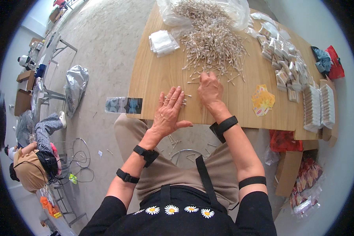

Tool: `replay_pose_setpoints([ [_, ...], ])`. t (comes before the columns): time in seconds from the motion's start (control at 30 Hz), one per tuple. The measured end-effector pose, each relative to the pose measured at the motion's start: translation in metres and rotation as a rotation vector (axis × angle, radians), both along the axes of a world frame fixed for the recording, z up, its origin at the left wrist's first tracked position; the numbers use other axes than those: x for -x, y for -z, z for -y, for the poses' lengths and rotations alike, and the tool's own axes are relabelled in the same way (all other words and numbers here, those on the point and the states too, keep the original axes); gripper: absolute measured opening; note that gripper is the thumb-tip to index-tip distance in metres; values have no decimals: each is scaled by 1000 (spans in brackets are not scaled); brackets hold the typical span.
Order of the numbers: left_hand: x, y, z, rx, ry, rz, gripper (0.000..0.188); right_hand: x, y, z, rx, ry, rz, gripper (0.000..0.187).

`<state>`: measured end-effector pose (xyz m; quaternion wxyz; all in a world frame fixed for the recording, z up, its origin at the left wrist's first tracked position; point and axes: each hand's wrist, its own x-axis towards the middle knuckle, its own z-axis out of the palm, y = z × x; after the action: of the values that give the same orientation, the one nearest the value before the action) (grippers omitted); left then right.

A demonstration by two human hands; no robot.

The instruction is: Counting and packaging small wooden-stemmed swabs into plastic bags.

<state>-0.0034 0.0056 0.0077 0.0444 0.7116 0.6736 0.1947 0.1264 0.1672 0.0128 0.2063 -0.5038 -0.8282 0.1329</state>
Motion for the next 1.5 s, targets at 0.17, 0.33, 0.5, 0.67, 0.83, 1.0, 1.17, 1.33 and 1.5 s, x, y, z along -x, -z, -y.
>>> replay_pose_setpoints([
  [0.17, 0, 0, -1, -12, -9, 3, 117, 13, 3, 20, -79, -113, -13, 4],
  [0.33, 0, -3, -2, -49, -8, 59, 118, 24, -1, 40, 102, -168, -19, 6],
  [0.5, 2, -1, 2, -16, 10, 4, 119, 10, -12, -1, -55, -89, -72, 11],
  [0.67, -2, -1, -1, -15, 6, 8, 119, -11, 3, -35, 18, 9, 1, 8],
  [0.83, 2, -1, 0, -19, -3, 11, 118, -11, -13, -32, 99, -26, -95, 10],
  [1.0, 0, 1, -1, -32, -7, 1, 117, -1, -11, -8, 293, -222, -148, 16],
  [1.17, -2, -1, -1, -51, -7, 13, 116, -2, -14, 2, 299, 29, -213, 19],
  [1.33, 0, 1, 1, -53, -18, -2, 116, -18, 1, 17, 206, 8, -162, 14],
  [1.5, 0, 0, 0, -61, -8, -1, 116, -4, -2, 34, 100, -83, -196, 8],
])
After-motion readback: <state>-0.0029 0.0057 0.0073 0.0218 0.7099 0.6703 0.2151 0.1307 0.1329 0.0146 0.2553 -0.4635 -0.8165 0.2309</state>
